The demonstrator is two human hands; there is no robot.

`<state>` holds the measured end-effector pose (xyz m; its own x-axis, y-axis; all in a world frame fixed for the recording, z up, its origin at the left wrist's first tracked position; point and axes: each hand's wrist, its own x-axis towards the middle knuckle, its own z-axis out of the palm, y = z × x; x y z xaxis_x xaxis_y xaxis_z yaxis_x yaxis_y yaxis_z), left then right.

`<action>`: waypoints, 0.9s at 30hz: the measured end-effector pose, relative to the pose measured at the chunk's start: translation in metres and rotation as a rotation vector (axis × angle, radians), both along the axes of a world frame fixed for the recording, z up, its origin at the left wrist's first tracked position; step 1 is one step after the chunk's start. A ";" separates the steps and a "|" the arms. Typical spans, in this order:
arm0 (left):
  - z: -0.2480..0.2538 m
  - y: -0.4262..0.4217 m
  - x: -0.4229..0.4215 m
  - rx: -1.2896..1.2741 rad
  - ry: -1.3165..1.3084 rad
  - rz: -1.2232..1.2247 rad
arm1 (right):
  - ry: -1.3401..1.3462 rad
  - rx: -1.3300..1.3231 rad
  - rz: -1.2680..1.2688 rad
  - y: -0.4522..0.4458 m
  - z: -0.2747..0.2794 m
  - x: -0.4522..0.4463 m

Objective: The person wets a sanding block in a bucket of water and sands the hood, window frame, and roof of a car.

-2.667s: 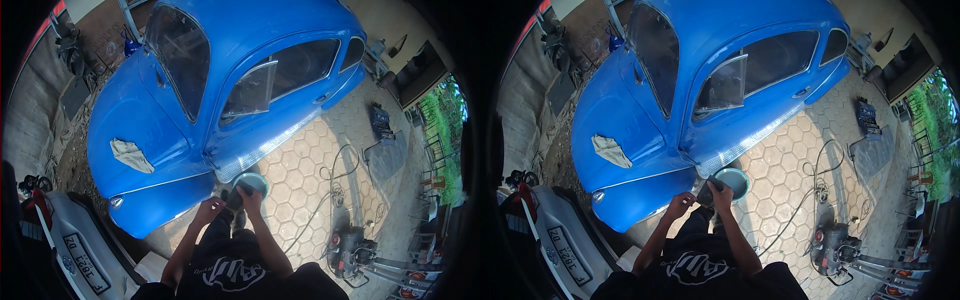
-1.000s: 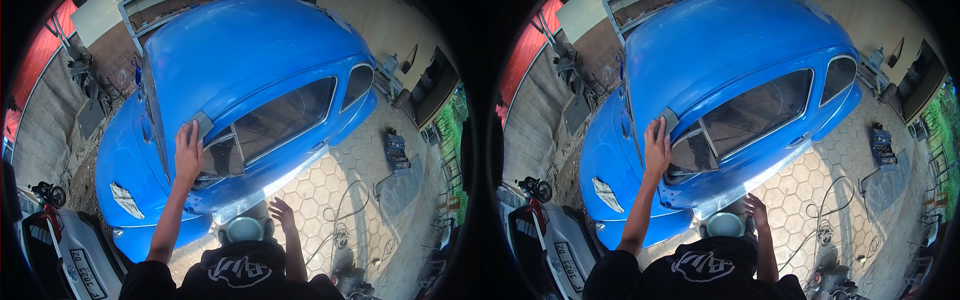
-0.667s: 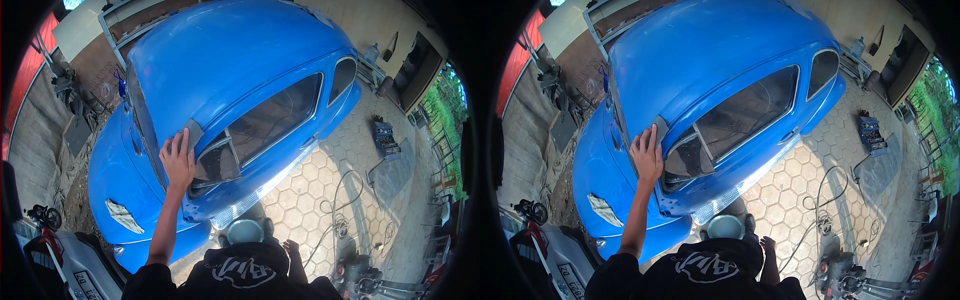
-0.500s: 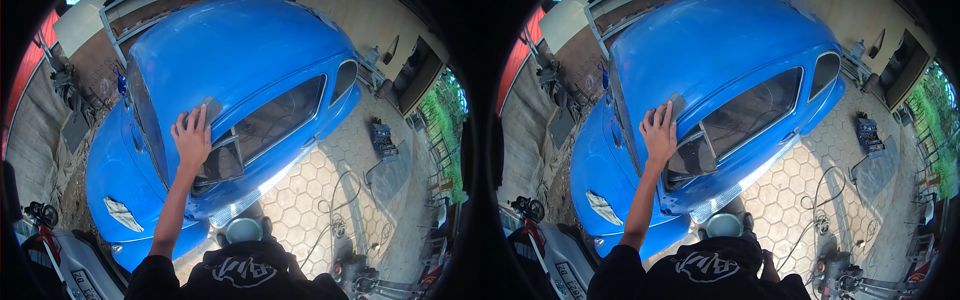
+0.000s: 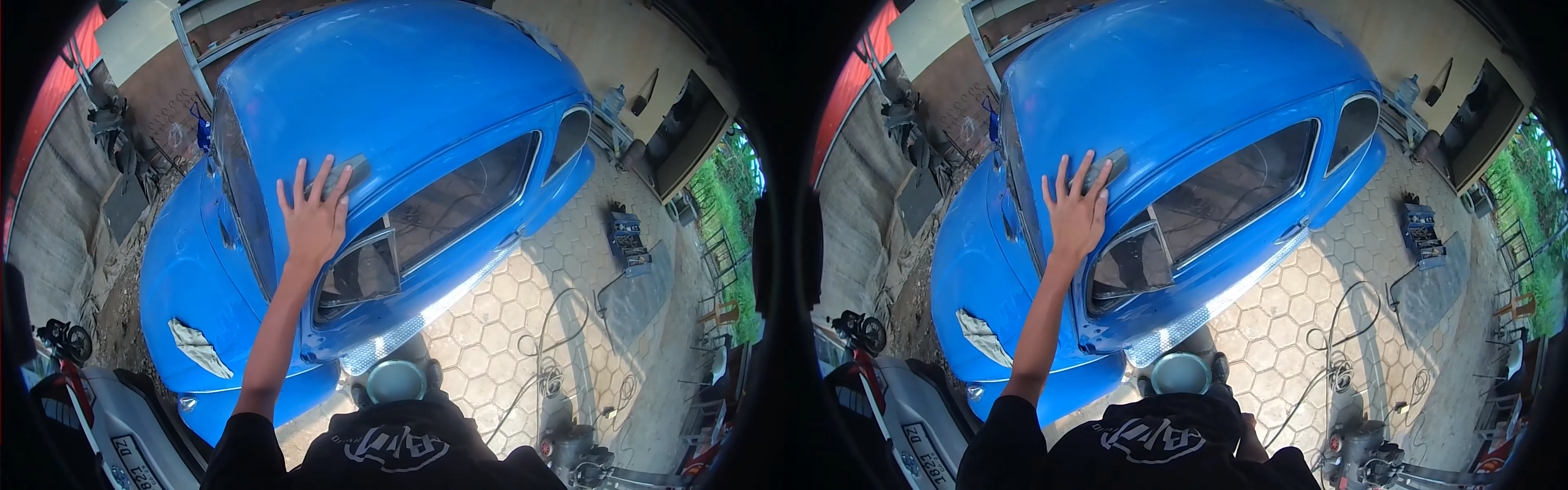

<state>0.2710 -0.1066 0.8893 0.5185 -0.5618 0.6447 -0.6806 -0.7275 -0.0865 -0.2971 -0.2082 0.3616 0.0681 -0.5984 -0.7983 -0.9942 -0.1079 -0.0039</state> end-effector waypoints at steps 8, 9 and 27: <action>-0.009 0.025 -0.014 -0.021 0.099 0.056 | 0.015 0.021 0.232 -0.028 -0.022 -0.010; -0.014 0.039 -0.018 -0.019 0.115 0.088 | -0.047 0.062 0.182 -0.029 -0.008 -0.021; 0.001 0.054 -0.024 0.106 0.151 0.202 | -0.077 0.069 0.018 -0.037 -0.015 -0.027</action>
<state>0.2469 -0.0527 0.8907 0.7125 -0.4973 0.4949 -0.5336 -0.8421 -0.0781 -0.3243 -0.2448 0.3468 0.1413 -0.5402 -0.8296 -0.9885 -0.1222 -0.0888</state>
